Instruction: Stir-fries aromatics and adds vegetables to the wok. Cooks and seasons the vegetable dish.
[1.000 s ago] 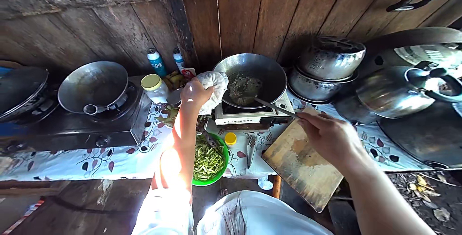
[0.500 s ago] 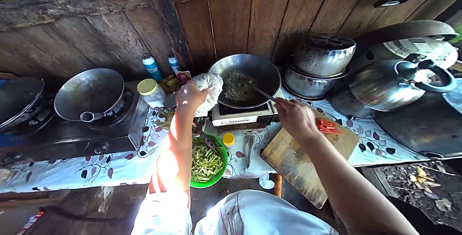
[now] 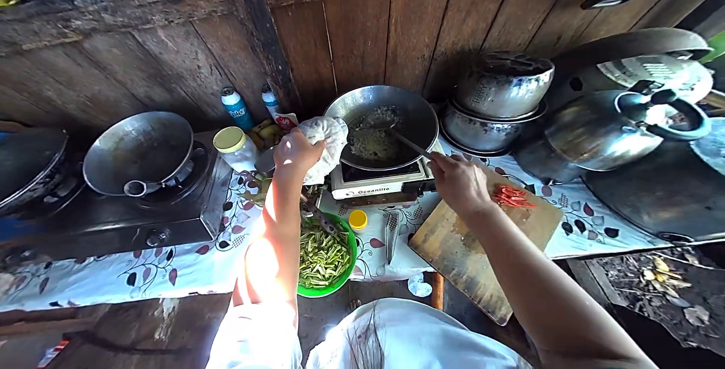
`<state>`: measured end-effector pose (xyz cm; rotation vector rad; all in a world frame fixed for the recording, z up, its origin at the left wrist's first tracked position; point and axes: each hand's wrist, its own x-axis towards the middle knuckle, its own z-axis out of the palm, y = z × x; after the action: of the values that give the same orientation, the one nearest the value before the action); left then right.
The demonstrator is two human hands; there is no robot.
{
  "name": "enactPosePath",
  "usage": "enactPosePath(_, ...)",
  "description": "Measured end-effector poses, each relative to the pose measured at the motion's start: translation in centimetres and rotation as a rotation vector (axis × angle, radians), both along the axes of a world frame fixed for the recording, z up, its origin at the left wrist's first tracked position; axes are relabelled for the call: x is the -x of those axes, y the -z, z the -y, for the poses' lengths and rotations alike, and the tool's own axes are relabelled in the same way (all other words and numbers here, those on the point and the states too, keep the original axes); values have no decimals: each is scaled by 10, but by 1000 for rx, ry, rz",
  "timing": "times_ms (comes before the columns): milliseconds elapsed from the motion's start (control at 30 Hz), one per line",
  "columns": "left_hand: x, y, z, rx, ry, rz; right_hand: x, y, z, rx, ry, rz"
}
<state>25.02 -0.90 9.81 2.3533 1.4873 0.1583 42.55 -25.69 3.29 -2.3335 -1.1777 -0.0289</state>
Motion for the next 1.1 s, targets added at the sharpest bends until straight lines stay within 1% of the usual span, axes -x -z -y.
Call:
enactPosePath(67,0,1,-1,0,0,-2,11,-9,10,-3,-42,-10)
enactPosePath(133,0,1,0,6,-4,-10,17,-25,31,2,-74,19)
enactPosePath(233,0,-1,2,13,-17,-15,12,-42,47,20,-60,54)
enactPosePath(300,0,-1,3,15,-22,-6,4,-40,33,53,-14,25)
enactPosePath(367,0,0,2,11,-19,-4,-3,-24,8,43,-3,8)
enactPosePath(467,0,0,2,7,-8,-12,1,-3,-11,-30,-77,10)
enactPosePath(533,0,0,3,14,-7,-9,9,-7,2,-32,-123,-8)
enactPosePath(600,0,-1,3,22,-16,-15,13,-22,26,0,-125,-17)
enactPosePath(667,0,-2,3,26,-24,-14,8,-35,41,-13,-119,20)
enactPosePath(733,-1,-2,4,21,-24,-12,-1,-36,36,-20,-84,36)
enactPosePath(800,-1,-1,4,12,-18,-9,-6,-27,15,0,-39,-3)
enactPosePath(900,-1,-2,4,14,-13,-1,0,-13,1,-36,-67,-38)
enactPosePath(1000,-1,-2,4,20,-11,-14,16,-28,27,8,-88,-58)
enactPosePath(1100,-1,-3,5,27,-20,-27,12,-45,52,4,-95,2)
